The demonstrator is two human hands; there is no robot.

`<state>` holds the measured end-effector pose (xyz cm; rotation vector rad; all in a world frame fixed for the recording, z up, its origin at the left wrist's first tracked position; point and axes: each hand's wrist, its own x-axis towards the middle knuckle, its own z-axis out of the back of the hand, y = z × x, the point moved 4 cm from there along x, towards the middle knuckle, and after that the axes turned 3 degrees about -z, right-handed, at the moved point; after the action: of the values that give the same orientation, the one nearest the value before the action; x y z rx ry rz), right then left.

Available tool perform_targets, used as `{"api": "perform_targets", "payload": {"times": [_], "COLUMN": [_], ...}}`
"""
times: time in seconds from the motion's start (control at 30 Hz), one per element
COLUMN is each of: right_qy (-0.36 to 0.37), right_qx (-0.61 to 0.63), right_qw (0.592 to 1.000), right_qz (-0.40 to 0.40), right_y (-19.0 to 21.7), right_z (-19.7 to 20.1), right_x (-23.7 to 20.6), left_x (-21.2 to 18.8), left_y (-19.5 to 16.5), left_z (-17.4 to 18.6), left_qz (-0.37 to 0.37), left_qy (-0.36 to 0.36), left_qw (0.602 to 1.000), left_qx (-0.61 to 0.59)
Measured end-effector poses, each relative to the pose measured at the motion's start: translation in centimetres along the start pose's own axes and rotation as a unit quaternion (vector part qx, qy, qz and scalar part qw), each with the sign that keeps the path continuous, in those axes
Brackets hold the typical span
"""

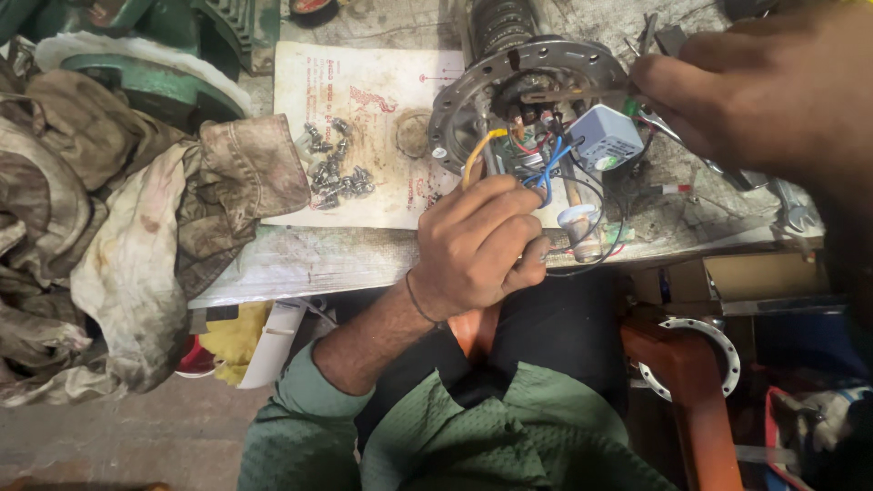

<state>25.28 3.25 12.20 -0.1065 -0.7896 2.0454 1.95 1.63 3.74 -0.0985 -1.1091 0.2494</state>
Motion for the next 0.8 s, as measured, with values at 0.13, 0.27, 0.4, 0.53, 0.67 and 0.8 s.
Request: {"api": "perform_targets", "payload": {"times": [0.13, 0.27, 0.4, 0.53, 0.67, 0.8], "right_qy": [0.014, 0.102, 0.049, 0.045, 0.093, 0.068], "right_qx": [0.016, 0.024, 0.051, -0.046, 0.051, 0.044], "right_qw": [0.999, 0.994, 0.997, 0.998, 0.993, 0.995], "right_qz": [-0.036, -0.023, -0.033, -0.004, -0.057, -0.065], "right_y": [-0.7, -0.9, -0.2, 0.9, -0.2, -1.1], "right_z": [-1.0, -1.2, 0.3, 1.3, 0.6, -0.7], "right_x": [-0.4, -0.9, -0.2, 0.0, -0.7, -1.3], "left_x": [0.0, -0.3, -0.5, -0.5, -0.8, -0.8], "left_y": [0.0, -0.2, -0.3, -0.3, -0.1, 0.1], "left_z": [-0.1, -0.1, -0.2, -0.5, -0.2, -0.2], "left_qz": [-0.001, -0.019, -0.024, -0.031, -0.024, -0.008], "left_qy": [-0.015, -0.008, -0.005, -0.009, -0.008, -0.011], "left_qw": [1.000, 1.000, 0.999, 0.999, 0.999, 1.000], "left_qx": [0.003, 0.011, 0.030, 0.039, 0.027, 0.025]}}
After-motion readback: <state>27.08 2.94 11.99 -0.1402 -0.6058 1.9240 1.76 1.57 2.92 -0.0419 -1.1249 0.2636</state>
